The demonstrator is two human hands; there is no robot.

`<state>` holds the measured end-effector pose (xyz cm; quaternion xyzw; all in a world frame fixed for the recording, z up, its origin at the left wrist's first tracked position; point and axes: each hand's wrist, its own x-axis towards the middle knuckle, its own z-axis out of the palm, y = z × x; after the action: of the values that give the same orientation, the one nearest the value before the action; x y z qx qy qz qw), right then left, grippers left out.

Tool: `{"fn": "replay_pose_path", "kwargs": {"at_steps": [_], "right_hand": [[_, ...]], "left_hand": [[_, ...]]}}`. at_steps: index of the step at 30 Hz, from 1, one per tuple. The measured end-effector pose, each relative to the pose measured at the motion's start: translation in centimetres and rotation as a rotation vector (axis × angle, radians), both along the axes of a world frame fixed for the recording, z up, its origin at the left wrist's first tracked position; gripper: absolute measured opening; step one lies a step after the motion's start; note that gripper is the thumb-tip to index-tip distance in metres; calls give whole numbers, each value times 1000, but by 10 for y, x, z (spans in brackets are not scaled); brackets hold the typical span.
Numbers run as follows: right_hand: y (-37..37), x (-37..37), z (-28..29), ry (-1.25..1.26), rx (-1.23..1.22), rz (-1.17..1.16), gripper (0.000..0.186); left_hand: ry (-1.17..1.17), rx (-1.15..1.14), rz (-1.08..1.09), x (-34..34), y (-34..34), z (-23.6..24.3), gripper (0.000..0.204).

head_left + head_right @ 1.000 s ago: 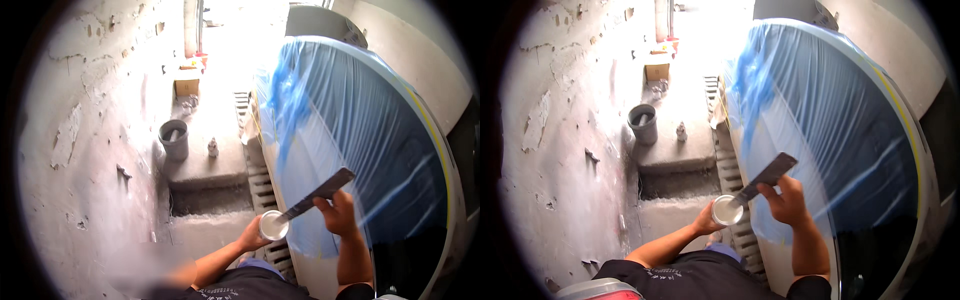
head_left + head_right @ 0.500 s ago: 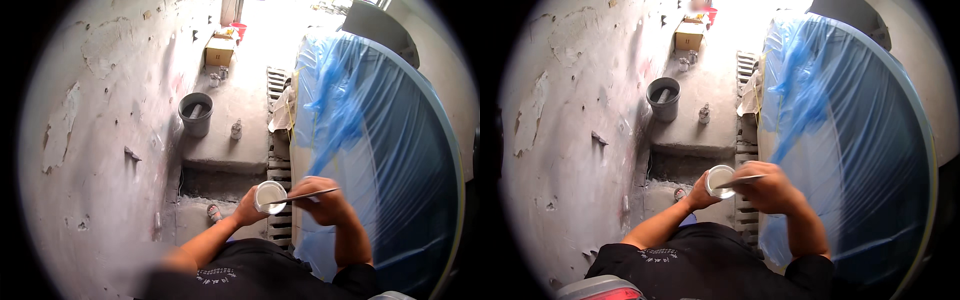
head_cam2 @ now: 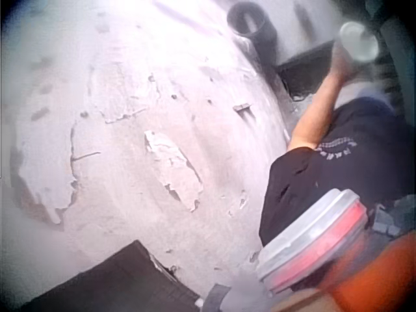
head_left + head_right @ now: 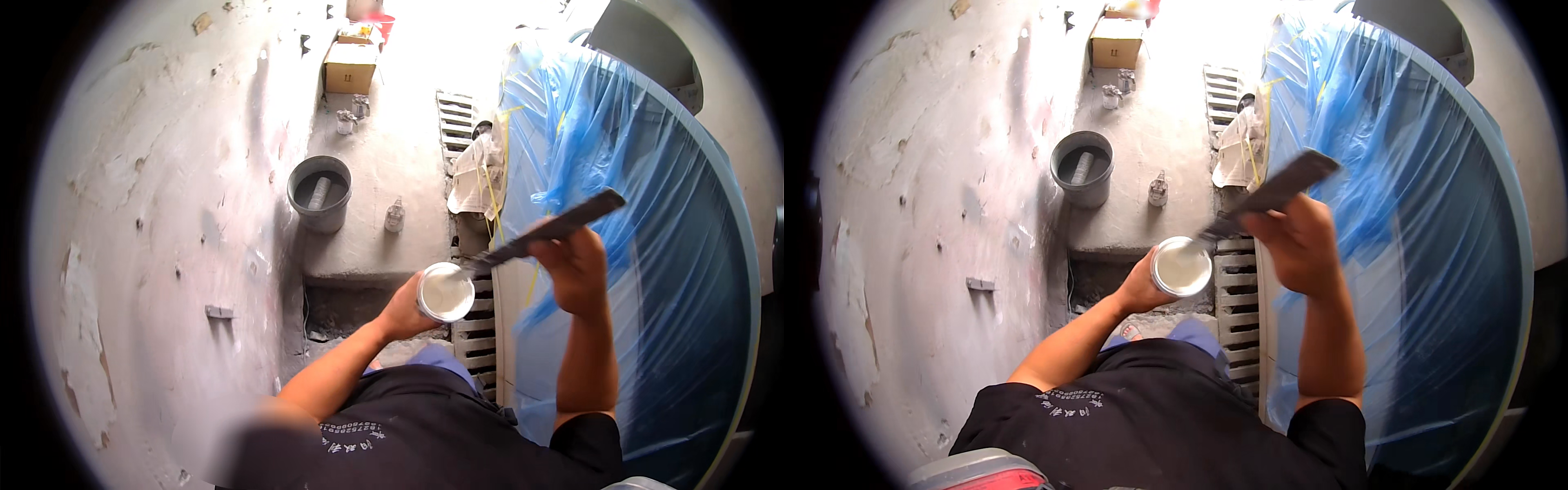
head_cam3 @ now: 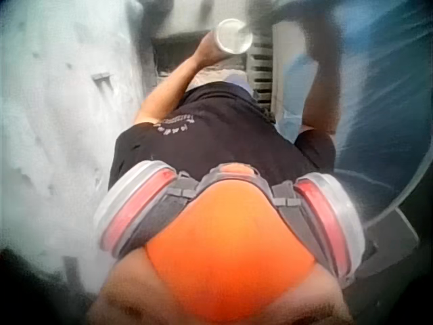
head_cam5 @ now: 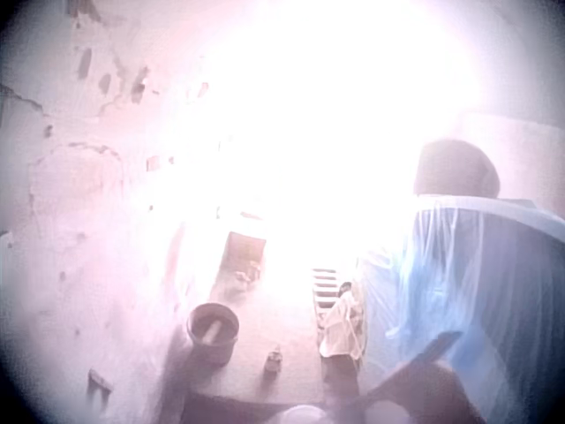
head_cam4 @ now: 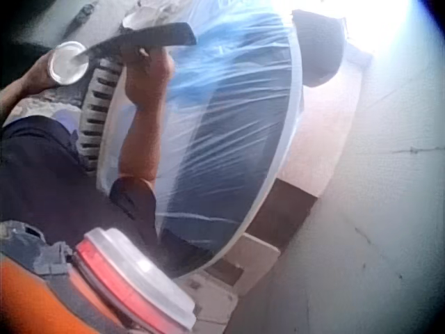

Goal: The person applies white body filler to a car bumper using a metal spatula. They scoop the filler from a small white cup and spread it onto the bumper surface, which is partially covered with blue plastic sheeting and yellow tape. The person moves around the bumper to apply the filler to different areas.

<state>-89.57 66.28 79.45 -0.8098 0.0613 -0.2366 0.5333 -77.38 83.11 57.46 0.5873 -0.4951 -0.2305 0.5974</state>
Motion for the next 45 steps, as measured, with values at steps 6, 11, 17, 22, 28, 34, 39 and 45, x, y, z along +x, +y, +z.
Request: {"fn": "replay_pose_path", "kwargs": {"at_steps": [6, 11, 17, 22, 28, 34, 39, 45], "right_hand": [[-59, 97, -29, -45, -132, 418, 11], [-154, 199, -61, 73, -62, 222, 14], [-289, 311, -64, -76, -24, 463, 13], [-339, 382, -52, -39, -216, 39, 13], [-380, 403, -76, -74, -337, -287, 12], [-428, 475, -57, -173, -282, -446, 9], [-446, 529, -72, -75, -275, -645, 9], [-468, 573, -60, -227, -13, -866, 14]], "left_hand": [[395, 187, -192, 109, -47, -3, 76], [384, 255, -249, 201, -129, -10, 82], [446, 428, -187, 317, -232, -26, 89], [440, 379, -131, 371, -312, 2, 79], [320, 272, -19, 443, -393, -21, 72], [273, 124, -240, 522, -480, -42, 73], [243, 156, -404, 603, -528, -41, 76], [200, 155, -526, 655, -575, -34, 78]]}}
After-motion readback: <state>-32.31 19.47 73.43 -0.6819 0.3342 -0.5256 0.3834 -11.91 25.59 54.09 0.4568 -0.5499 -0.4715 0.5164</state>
